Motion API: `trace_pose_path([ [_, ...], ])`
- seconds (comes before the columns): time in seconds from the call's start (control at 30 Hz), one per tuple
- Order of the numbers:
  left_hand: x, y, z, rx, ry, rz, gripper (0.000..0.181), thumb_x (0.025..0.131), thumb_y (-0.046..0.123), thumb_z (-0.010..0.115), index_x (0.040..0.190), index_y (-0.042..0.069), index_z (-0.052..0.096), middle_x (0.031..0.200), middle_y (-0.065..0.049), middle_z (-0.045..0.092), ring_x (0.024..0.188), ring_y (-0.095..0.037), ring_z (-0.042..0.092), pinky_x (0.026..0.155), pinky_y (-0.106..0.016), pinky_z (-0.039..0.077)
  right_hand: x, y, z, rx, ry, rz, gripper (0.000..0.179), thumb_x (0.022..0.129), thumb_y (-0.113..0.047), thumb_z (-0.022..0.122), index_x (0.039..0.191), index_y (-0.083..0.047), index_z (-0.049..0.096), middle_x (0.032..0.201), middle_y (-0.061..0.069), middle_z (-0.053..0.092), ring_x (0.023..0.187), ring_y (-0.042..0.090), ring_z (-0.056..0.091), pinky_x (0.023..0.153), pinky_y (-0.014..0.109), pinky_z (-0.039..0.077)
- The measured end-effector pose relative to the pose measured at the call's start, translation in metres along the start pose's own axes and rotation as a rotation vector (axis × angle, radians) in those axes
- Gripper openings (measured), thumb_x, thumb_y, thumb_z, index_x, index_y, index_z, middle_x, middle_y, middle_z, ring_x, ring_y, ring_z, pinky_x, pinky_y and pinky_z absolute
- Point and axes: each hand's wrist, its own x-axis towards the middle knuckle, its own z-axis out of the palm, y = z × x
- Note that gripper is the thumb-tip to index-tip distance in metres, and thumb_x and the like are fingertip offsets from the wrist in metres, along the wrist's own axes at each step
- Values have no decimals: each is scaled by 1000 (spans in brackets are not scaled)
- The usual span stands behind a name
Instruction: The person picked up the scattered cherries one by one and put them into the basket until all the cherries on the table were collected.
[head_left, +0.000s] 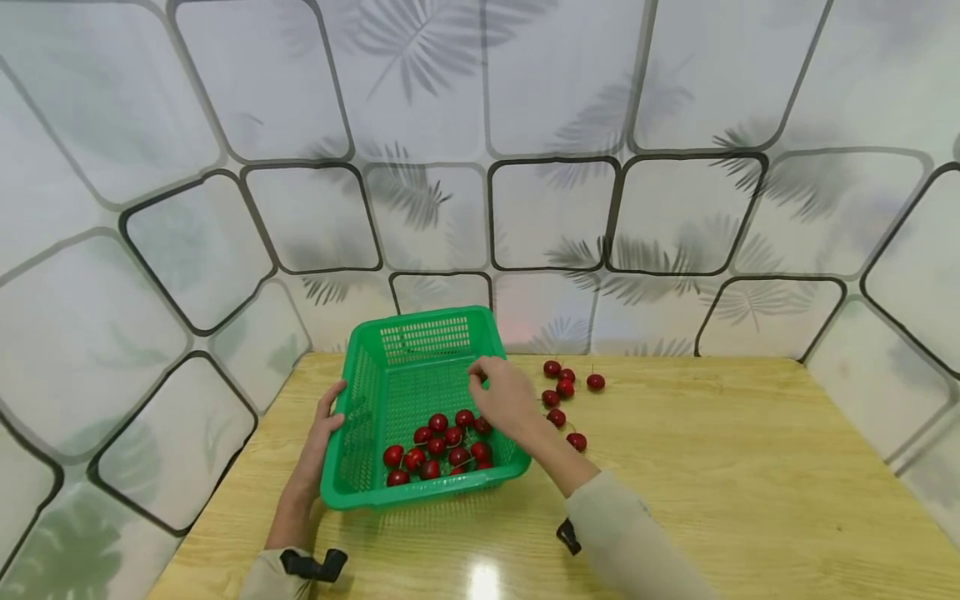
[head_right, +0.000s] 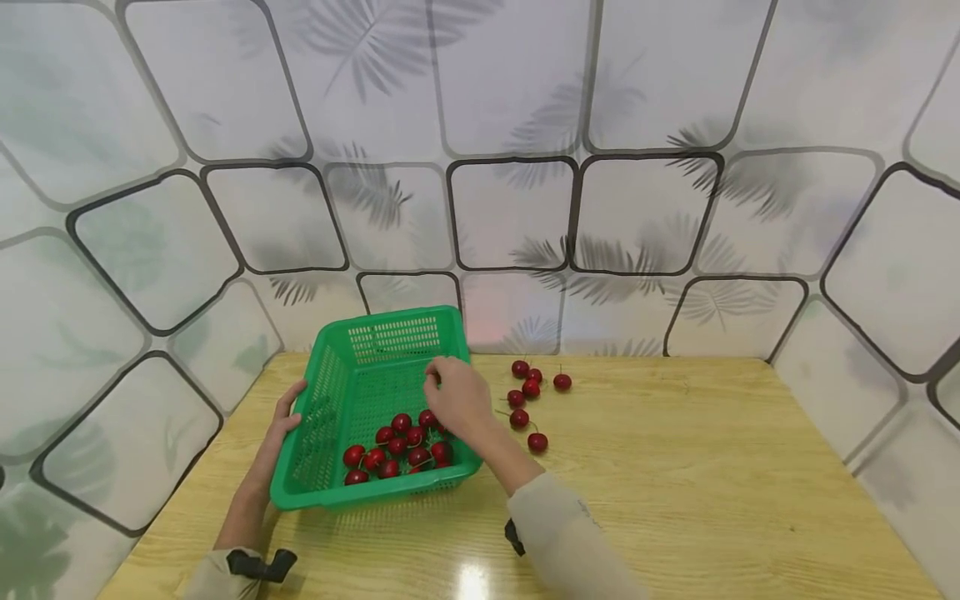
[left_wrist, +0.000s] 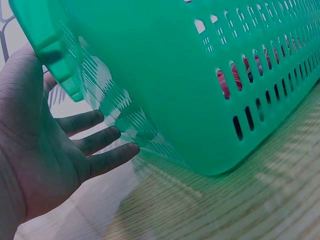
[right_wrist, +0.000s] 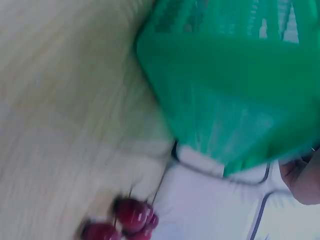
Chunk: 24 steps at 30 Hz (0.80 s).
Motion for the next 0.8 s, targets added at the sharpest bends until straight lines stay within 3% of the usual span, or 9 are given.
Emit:
trace_pose_path([
  [0.13,0,2,2,1,5,-6,56,108,29,25,160,22,7,161,-12,7,122,-25,36,87,-26,45,7,26,-21,15,88,92,18,93,-11,58,100,-6,74,91,6,72,78,22,65,65,38,51],
  [0.2,0,2,3,2,8,-8,56,108,29,25,160,22,8,160,-13,8,120,-23,39,87,-27,46,8,43,-29,12,91,155,20,93,-13,57,100,-6,74,91,6,71,78,24,65,66,40,51],
  [0.3,0,3,4,1,10,-8,56,108,29,26,160,21,8,160,-13,9,118,-20,42,87,-27,46,5,71,-39,-1,38,267,22,93,-14,54,103,-7,72,94,8,71,76,24,64,66,40,51],
  [0.43,-1,2,3,-5,11,4,56,108,29,26,160,20,8,159,-12,11,117,-17,43,87,-26,45,-2,97,-43,-48,-76,348,24,93,-11,54,108,-4,71,99,11,71,70,21,60,60,36,48],
  [0.6,-2,1,2,-10,15,11,56,108,28,26,160,20,9,159,-12,10,118,-17,42,87,-25,45,-9,111,-33,-130,-211,335,22,93,-11,61,111,-2,70,95,12,70,61,19,57,51,32,45],
  [0.8,-2,-1,4,-14,12,13,55,108,28,26,160,20,9,160,-12,9,119,-18,42,88,-25,45,-12,112,-15,-300,-270,230,20,91,-18,72,105,-4,70,93,8,71,77,23,67,62,39,53],
])
